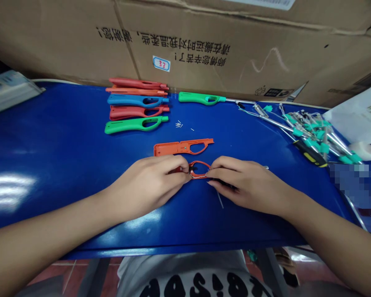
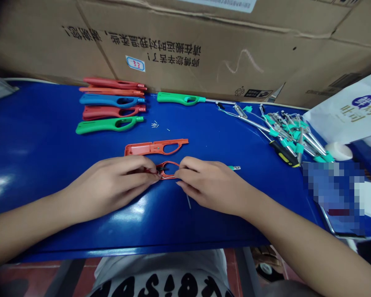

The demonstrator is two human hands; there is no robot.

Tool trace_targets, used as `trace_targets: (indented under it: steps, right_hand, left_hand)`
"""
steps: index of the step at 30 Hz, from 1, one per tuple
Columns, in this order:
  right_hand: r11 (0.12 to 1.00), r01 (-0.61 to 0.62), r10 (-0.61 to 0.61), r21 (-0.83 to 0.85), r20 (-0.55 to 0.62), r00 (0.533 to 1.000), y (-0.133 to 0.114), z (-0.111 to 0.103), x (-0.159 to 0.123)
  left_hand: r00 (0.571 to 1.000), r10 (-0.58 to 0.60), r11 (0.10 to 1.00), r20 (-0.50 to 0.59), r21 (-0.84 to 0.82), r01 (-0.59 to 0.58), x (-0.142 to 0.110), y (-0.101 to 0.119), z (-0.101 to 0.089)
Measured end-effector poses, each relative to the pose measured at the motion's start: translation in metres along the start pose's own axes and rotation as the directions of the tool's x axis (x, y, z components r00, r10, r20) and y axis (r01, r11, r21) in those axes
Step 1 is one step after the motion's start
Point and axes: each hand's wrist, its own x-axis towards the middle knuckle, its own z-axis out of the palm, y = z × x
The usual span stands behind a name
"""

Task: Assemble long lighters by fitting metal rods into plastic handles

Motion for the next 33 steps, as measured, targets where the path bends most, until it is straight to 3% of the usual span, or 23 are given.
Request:
trace_targets:
  steps: [7,17,26,33]
  right_hand:
    - [1.0,0.0,0.001,0.021,-0.011,1.0,0.0012,-0.0005,0.0004]
    - [0.994,-0.056,0.056,0.091,0.002,0.998,-0.0015,-0.0024,0.001]
    - [0.987,-0.036,0.042,0.154,-0.035,0.999,0.0007,-0.0023,0.0001]
    - [0.98,-0.057,0.064,0.189,-0.033,0.997,-0.0005,-0.0033,0.0018]
  left_hand:
    - [0.999,0.019,0.995,-0.045,-0.095,-0.023,-0.0033,-0.0032,0.0017]
    - [0.999,-0.026,0.996,0.02,-0.084,0.027,-0.0031,-0.0032,0.0021]
    - [0.999,0.013,0.995,-0.031,-0.098,-0.016,-0.0039,-0.0054,0.0021]
    - [1.0,0.001,0.996,0.004,-0.093,-0.001,-0.004,-0.0056,0.002]
